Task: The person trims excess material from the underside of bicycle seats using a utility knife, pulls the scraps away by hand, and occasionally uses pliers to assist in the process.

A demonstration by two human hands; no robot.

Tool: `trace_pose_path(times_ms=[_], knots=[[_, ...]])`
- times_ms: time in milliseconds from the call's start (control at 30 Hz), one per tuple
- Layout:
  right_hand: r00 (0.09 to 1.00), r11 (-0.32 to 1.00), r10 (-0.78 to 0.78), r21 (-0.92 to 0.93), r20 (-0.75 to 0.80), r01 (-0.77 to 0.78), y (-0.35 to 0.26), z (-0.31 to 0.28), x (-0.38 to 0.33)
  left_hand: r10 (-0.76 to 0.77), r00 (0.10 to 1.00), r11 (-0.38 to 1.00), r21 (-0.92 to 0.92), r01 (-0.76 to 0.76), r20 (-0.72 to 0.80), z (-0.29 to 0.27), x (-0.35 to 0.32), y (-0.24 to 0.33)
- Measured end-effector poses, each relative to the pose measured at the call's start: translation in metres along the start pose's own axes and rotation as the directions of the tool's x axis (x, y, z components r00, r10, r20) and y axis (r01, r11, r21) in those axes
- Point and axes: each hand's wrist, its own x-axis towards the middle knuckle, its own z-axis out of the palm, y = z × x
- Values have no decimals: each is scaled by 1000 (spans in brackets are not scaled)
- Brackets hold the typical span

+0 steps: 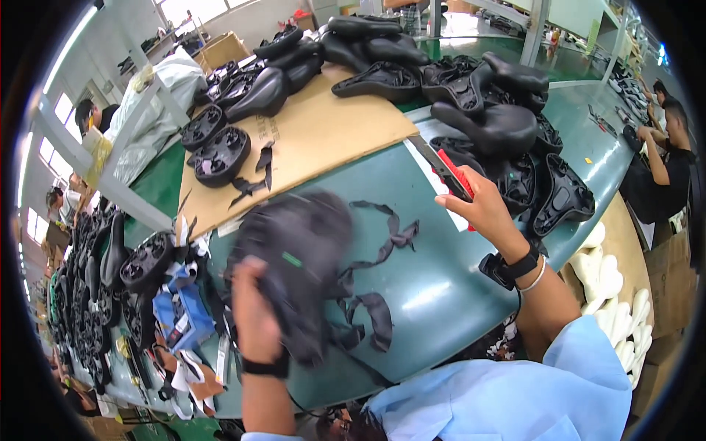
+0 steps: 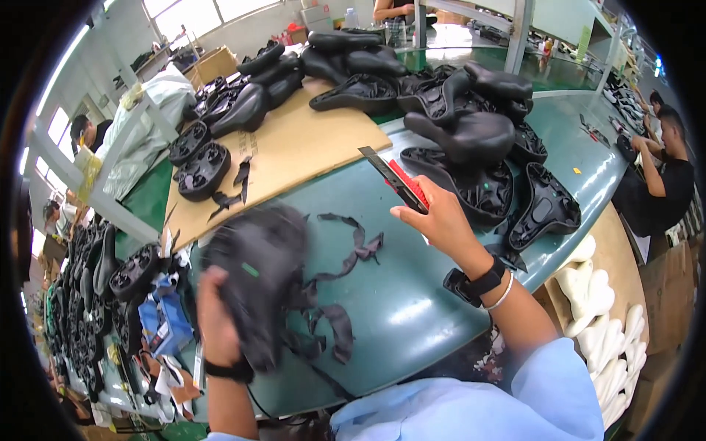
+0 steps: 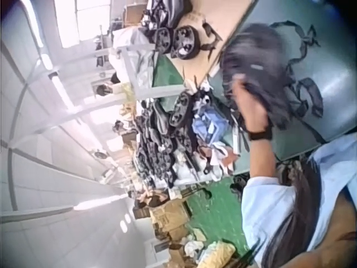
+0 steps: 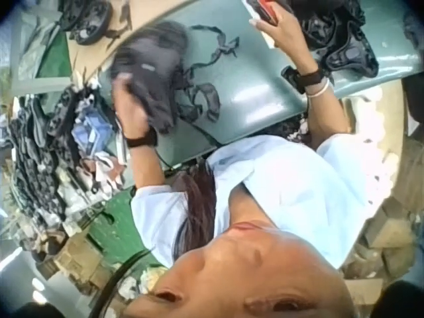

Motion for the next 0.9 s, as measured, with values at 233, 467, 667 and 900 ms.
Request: trace_pose_path(times_ms=[233, 467, 667, 900], knots=[[961, 714, 274, 662, 35, -227, 42, 53, 143, 237, 894, 884, 296, -360, 380, 59, 68, -13], [801, 568, 593, 747, -82, -344, 138, 104, 295, 141, 860, 393, 769, -503, 491, 65, 53, -114], [838, 605, 536, 738, -100, -299, 163, 111, 303, 247, 796, 278, 747, -604, 552, 70, 60, -129], [852, 128, 470, 938, 229, -322, 44, 98, 157, 211, 921, 802, 481, -355, 329, 60, 63, -129]])
